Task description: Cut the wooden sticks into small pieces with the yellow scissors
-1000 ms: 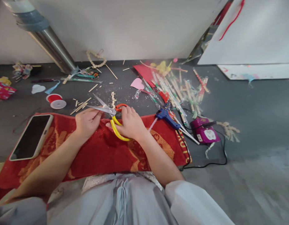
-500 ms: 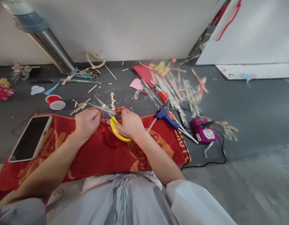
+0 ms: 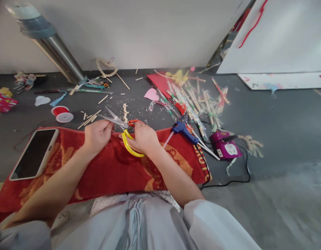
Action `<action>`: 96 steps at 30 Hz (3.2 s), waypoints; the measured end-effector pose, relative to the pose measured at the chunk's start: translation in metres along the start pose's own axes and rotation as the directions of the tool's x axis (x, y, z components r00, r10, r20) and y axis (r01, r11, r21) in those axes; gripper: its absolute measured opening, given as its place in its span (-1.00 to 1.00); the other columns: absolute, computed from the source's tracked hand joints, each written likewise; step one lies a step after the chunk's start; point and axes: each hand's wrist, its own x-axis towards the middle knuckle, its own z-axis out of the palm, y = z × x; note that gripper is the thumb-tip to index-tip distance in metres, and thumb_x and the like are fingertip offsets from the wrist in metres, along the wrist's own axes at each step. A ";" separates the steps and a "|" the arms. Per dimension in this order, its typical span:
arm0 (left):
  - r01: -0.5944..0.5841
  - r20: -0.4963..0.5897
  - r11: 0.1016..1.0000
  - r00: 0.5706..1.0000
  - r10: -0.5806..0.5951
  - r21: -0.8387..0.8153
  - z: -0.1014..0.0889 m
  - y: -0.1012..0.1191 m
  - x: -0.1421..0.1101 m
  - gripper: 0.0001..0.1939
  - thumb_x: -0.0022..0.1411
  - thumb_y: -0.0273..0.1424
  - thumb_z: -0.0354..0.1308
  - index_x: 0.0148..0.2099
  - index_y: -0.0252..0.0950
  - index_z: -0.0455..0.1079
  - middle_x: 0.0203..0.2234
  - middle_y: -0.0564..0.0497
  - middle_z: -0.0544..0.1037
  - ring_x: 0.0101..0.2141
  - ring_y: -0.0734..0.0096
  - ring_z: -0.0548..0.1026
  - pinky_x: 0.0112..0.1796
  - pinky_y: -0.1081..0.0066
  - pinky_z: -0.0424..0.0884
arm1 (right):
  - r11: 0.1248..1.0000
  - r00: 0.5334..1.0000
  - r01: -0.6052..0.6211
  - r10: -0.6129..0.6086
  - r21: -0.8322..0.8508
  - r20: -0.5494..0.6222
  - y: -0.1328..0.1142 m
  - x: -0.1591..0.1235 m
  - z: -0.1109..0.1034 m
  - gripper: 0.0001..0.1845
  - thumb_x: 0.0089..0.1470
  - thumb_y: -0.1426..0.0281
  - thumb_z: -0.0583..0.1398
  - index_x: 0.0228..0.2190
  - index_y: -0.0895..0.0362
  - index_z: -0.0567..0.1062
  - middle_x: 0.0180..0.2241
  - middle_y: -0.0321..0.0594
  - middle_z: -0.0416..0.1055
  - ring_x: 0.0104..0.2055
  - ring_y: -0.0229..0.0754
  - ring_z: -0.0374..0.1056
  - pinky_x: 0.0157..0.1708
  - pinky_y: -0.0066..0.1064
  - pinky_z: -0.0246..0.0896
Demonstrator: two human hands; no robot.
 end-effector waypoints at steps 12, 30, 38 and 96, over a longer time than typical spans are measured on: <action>0.075 0.078 0.973 0.995 -0.059 -0.220 -0.007 0.004 0.005 -0.64 0.31 -0.33 0.00 -0.54 -0.26 0.33 -0.62 0.03 0.48 -0.55 0.45 0.43 -0.47 0.46 0.34 | 0.980 0.967 0.195 -0.184 0.047 -0.178 0.016 0.003 0.010 -0.28 0.09 -0.14 0.11 -0.07 0.28 0.34 -0.08 0.15 0.43 0.02 0.13 0.37 0.07 -0.09 0.23; 0.141 0.032 0.949 0.990 -0.138 -0.282 -0.002 0.004 0.005 -0.72 0.31 -0.29 0.05 -0.39 -0.30 0.44 -0.44 -0.03 0.58 -0.46 0.45 0.51 -0.39 0.46 0.43 | 0.968 0.965 0.184 -0.145 0.170 -0.218 0.014 0.004 0.010 -0.35 0.10 -0.08 0.15 -0.04 0.21 0.35 -0.05 0.08 0.46 0.02 0.07 0.39 0.05 -0.10 0.25; 0.207 0.112 0.900 0.978 -0.177 -0.384 0.001 0.003 0.005 -0.66 0.34 -0.21 -0.02 -0.26 -0.33 0.45 -0.36 -0.07 0.59 -0.46 0.47 0.50 -0.36 0.46 0.44 | 0.955 0.959 0.254 -0.228 0.150 -0.170 0.016 0.002 0.011 -0.24 0.09 -0.15 0.10 0.01 0.24 0.29 0.00 0.13 0.40 0.06 0.09 0.36 0.11 -0.08 0.21; 0.321 0.226 0.816 0.944 -0.238 -0.481 0.007 -0.006 0.002 -0.60 0.27 -0.32 0.08 0.12 -0.32 0.37 -0.59 0.10 0.38 -0.61 0.57 0.27 -0.54 0.53 0.26 | 0.957 0.962 0.262 -0.248 0.128 -0.115 0.026 0.007 0.007 -0.18 0.02 -0.22 0.11 0.00 0.23 0.29 -0.04 0.13 0.42 0.05 0.17 0.36 0.06 -0.02 0.25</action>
